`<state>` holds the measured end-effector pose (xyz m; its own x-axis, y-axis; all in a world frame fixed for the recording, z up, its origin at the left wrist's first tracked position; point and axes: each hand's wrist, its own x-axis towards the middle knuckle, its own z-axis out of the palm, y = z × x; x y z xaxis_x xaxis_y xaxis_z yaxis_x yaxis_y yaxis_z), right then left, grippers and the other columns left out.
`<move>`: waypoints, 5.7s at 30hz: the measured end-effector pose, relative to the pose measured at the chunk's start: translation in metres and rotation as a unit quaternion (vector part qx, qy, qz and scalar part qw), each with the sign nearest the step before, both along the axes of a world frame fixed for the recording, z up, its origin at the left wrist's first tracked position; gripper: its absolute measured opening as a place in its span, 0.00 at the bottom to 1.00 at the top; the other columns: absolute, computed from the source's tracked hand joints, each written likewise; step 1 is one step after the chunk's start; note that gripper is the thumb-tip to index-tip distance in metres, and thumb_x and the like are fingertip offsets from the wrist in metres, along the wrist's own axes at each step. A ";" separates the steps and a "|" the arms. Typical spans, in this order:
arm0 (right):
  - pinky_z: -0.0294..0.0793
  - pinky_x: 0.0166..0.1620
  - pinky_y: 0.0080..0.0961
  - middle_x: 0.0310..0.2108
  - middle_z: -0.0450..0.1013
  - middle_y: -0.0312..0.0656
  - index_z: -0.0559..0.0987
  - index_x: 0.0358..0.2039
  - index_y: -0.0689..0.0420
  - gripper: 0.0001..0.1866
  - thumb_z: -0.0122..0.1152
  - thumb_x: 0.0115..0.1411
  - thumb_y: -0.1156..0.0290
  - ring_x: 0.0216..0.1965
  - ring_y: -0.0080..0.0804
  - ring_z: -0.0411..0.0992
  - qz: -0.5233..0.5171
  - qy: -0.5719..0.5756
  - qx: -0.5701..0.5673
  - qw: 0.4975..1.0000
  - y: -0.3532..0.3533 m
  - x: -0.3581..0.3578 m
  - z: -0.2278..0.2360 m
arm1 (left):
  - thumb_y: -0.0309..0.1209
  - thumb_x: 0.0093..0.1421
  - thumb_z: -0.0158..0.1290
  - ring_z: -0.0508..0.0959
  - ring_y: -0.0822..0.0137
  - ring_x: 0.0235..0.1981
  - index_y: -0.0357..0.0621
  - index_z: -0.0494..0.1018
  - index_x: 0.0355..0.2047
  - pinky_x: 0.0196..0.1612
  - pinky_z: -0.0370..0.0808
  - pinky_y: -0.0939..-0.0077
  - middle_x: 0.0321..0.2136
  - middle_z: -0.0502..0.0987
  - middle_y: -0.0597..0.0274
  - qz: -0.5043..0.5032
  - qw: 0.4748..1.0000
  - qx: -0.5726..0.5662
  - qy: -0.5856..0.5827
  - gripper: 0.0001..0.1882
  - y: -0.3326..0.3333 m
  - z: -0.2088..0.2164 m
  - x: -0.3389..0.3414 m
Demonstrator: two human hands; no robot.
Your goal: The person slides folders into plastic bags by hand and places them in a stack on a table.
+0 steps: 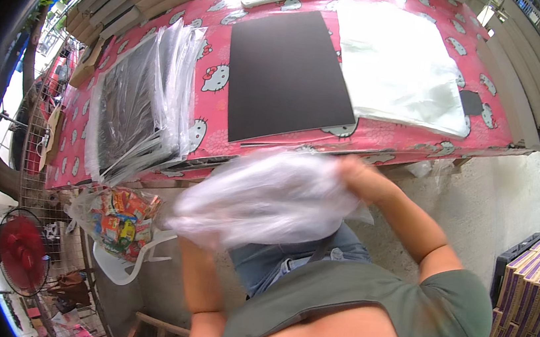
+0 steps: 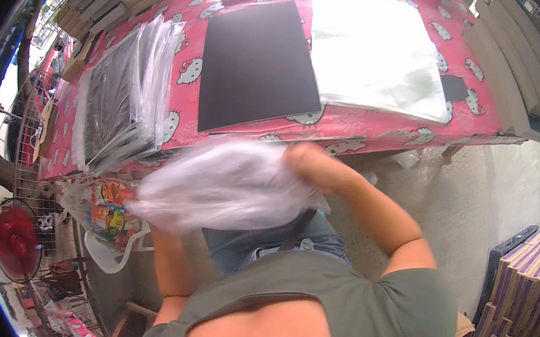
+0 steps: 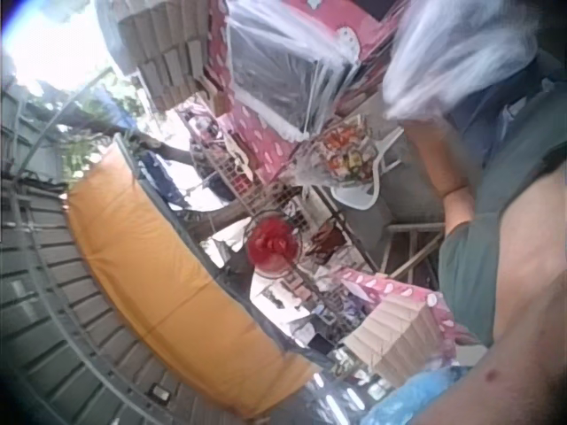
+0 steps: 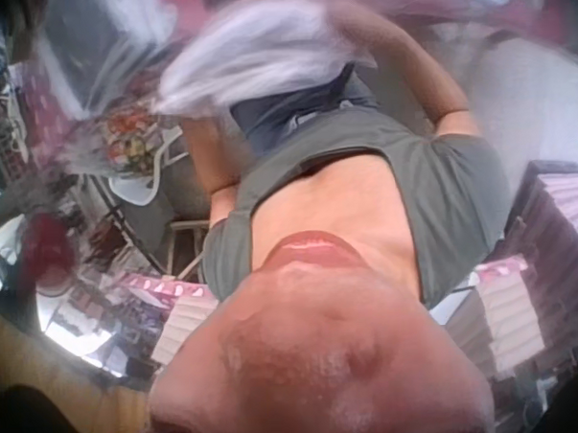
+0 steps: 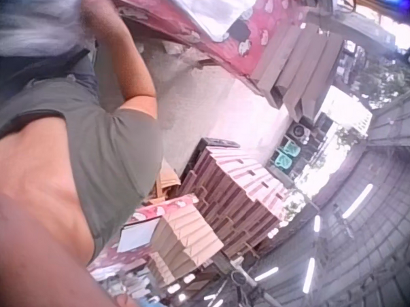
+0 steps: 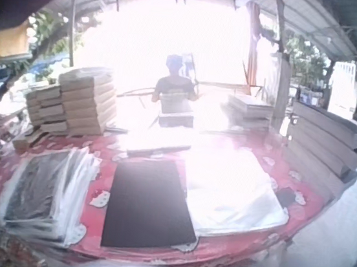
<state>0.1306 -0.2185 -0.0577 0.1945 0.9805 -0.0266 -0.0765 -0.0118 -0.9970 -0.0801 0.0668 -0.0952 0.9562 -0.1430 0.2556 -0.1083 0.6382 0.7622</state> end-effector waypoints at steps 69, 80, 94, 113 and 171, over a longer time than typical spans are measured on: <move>0.68 0.35 0.18 0.27 0.72 0.36 0.75 0.35 0.64 0.11 0.56 0.53 0.71 0.29 0.20 0.68 -0.419 -0.205 0.290 0.836 0.132 0.156 0.132 | 0.26 0.52 0.55 0.71 0.75 0.35 0.37 0.68 0.41 0.40 0.68 0.81 0.35 0.73 0.65 0.585 0.791 0.126 -0.129 0.16 0.062 0.174 0.167; 0.66 0.35 0.20 0.30 0.72 0.41 0.70 0.40 0.63 0.16 0.56 0.48 0.75 0.33 0.25 0.68 -0.404 -0.202 0.111 0.885 0.108 0.119 0.092 | 0.23 0.54 0.51 0.71 0.74 0.38 0.31 0.62 0.45 0.39 0.67 0.82 0.37 0.72 0.60 0.588 0.788 0.171 0.054 0.18 0.039 0.084 0.124; 0.71 0.28 0.24 0.27 0.73 0.49 0.72 0.41 0.58 0.20 0.50 0.45 0.86 0.22 0.35 0.73 -0.297 -0.453 -0.036 0.840 -0.022 -0.013 -0.013 | 0.21 0.53 0.43 0.70 0.73 0.30 0.41 0.56 0.53 0.32 0.67 0.79 0.31 0.70 0.58 0.507 0.676 0.478 0.240 0.25 -0.056 0.016 -0.023; 0.66 0.22 0.25 0.16 0.65 0.43 0.78 0.37 0.51 0.19 0.59 0.41 0.81 0.16 0.34 0.65 -0.341 -0.514 0.042 0.786 0.013 -0.054 -0.043 | 0.16 0.51 0.41 0.75 0.58 0.35 0.34 0.72 0.23 0.42 0.70 0.69 0.38 0.74 0.47 0.778 0.375 0.499 -0.074 0.09 -0.025 0.071 0.015; 0.57 0.18 0.19 0.12 0.65 0.30 0.76 0.22 0.60 0.16 0.70 0.39 0.63 0.14 0.16 0.59 0.114 -0.431 -0.058 0.893 0.096 0.083 0.150 | 0.27 0.55 0.52 0.64 0.83 0.13 0.43 0.70 0.25 0.15 0.57 0.89 0.16 0.70 0.70 0.459 0.869 0.187 0.002 0.03 -0.035 0.114 0.120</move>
<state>0.2132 -0.1229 0.0924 -0.0117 0.9976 -0.0678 0.7365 -0.0373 -0.6755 0.0397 0.0316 0.0193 0.7121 0.6074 0.3521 -0.4384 -0.0071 0.8988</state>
